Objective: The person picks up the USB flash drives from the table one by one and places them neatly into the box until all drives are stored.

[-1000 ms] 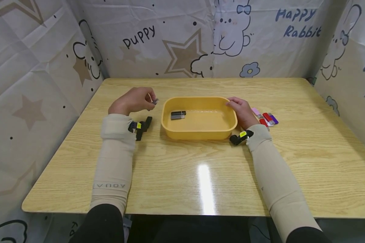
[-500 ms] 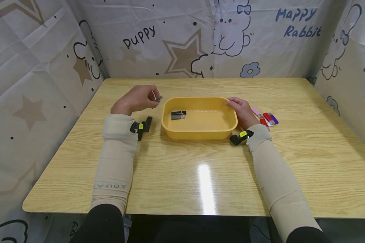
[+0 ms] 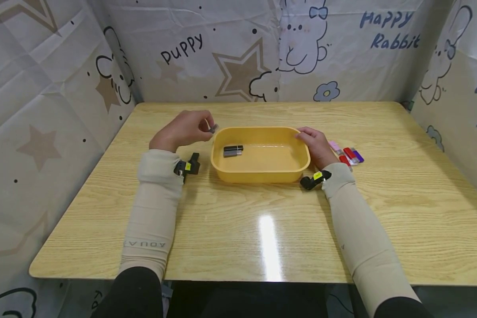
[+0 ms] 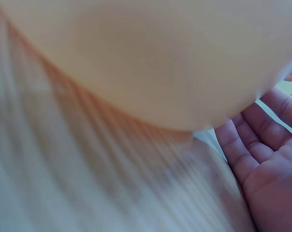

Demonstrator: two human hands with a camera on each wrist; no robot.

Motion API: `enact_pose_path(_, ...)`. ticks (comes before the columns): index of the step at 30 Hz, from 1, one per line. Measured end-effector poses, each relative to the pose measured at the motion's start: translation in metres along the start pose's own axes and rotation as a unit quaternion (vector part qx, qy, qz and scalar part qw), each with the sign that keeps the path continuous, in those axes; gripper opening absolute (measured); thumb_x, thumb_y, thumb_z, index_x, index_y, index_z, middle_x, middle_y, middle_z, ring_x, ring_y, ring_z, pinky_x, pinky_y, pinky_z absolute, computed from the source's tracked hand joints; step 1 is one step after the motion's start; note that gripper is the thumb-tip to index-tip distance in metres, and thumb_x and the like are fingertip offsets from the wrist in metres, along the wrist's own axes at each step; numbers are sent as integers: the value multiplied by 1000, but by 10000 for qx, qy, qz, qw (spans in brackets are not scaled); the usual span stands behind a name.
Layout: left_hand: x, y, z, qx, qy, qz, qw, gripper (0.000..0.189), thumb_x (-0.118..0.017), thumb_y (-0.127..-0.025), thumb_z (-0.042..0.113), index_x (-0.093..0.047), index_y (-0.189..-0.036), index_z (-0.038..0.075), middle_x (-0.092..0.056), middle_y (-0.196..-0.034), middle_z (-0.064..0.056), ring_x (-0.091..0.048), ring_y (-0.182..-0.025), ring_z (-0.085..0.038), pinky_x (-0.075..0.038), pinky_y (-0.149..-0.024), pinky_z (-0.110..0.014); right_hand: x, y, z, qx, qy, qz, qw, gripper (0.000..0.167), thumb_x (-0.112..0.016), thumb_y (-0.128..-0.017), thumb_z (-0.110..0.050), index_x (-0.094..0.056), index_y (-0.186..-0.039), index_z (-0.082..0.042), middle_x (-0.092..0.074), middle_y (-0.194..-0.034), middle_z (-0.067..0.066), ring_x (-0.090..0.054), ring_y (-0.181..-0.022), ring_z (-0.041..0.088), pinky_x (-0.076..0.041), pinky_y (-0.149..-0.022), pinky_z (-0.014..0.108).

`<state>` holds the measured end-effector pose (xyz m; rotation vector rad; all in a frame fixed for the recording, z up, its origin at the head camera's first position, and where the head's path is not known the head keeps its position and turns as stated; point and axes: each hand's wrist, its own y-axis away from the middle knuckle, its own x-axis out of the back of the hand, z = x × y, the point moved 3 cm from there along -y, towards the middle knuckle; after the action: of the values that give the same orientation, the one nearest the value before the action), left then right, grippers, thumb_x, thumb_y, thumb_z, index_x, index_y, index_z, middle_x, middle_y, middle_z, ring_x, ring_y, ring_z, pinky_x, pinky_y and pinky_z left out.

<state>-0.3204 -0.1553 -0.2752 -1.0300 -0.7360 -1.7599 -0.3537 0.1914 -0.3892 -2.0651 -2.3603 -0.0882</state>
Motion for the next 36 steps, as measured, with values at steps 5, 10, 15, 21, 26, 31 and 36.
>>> enact_pose_path(5,-3,-3,4,-119,16,-6,9999,22,-66,-90,17,-57,-109,9,-62,-105,-11,-57,-96,-25,-49,-84,-40,1,0,0,21,24,30,10000,34,-55,-94,-21,-59,-122,-2,-60,-116,11,-60,-92,18,-53,-76,22)
enact_pose_path(10,-6,-4,9,-232,-21,-43,9997,21,-67,-90,18,-58,-107,10,-62,-103,-11,-57,-95,-25,-48,-83,-40,1,-1,1,98,-60,36,9999,33,-56,-93,-20,-60,-120,-1,-61,-111,10,-61,-88,16,-53,-73,22)
enact_pose_path(15,-11,-7,13,-292,-78,-70,9995,18,-66,-90,18,-59,-105,11,-62,-102,-10,-56,-93,-24,-49,-81,-39,1,-2,2,179,-242,54,9995,31,-56,-92,-17,-60,-118,1,-63,-105,10,-62,-84,15,-52,-70,23)
enact_pose_path(21,-16,-10,17,-476,-122,-112,9987,17,-67,-90,16,-61,-105,11,-63,-101,-10,-57,-92,-23,-49,-80,-37,0,-2,1,149,-179,43,9997,32,-56,-93,-17,-60,-119,1,-63,-106,8,-61,-85,14,-52,-71,22)
enact_pose_path(26,-19,-12,19,-579,-177,-125,9981,16,-67,-90,15,-61,-105,12,-63,-101,-9,-58,-92,-23,-49,-80,-37,0,-2,0,140,-182,26,9997,31,-56,-93,-17,-60,-119,0,-63,-106,7,-62,-85,15,-53,-71,23)
enact_pose_path(31,-22,-14,20,-634,-162,-124,9978,16,-67,-89,13,-62,-104,12,-64,-99,-9,-58,-90,-22,-49,-79,-36,0,-1,0,137,-149,12,9998,31,-55,-94,-17,-60,-120,-1,-63,-107,8,-62,-86,15,-53,-72,24)
enact_pose_path(36,-26,-16,22,-674,-169,-123,9975,16,-66,-89,13,-63,-105,12,-64,-99,-8,-58,-89,-22,-49,-79,-35,1,-2,1,107,-111,57,9999,32,-55,-93,-18,-60,-120,-1,-63,-108,9,-62,-87,15,-53,-72,23)
